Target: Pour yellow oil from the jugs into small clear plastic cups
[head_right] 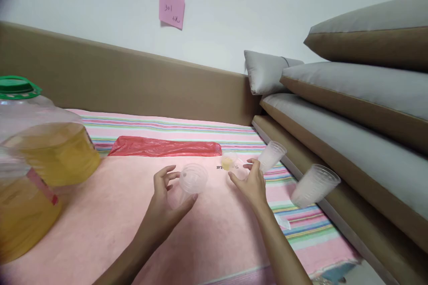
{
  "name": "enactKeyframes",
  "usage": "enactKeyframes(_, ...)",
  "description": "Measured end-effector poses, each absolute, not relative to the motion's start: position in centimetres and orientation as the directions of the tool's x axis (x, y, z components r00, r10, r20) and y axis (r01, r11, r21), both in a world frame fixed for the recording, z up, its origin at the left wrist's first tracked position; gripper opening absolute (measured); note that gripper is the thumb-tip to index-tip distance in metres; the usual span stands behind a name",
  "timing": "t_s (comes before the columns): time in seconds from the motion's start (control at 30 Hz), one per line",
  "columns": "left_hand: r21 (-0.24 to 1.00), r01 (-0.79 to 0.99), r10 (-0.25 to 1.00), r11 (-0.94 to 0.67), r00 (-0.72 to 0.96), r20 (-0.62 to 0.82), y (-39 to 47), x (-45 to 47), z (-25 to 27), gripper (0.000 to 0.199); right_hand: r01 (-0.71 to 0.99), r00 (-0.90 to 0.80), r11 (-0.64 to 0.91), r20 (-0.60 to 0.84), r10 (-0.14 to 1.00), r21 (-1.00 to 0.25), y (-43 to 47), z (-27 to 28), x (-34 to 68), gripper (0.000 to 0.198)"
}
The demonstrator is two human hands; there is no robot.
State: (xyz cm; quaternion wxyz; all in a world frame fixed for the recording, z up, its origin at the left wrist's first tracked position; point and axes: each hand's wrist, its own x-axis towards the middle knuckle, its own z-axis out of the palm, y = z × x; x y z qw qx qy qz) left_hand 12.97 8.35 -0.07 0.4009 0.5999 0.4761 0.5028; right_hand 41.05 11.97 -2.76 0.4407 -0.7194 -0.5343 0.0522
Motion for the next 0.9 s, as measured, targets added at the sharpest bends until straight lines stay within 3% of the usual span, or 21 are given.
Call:
enactKeyframes(0.57,0.944,0.198,0.964,-0.265,0.066,0.257,8.9,12.5,-0.9,0.081,0.702,0.438,-0.038,0.39,0.81,-0.711,11.6,-2.2,40.7,0.093)
enactKeyframes(0.77,0.955,0.145,0.966,-0.259,0.042,0.256,8.4,12.7,-0.3,0.078,0.653,0.479,0.074,0.487,0.73,-0.754,9.7,0.9,39.1,0.067)
enactKeyframes(0.9,0.96,0.104,0.965,-0.26,0.061,0.255,7.9,13.0,0.0,0.078,0.55,0.331,0.174,0.405,0.852,-0.817,6.3,2.7,36.3,0.063)
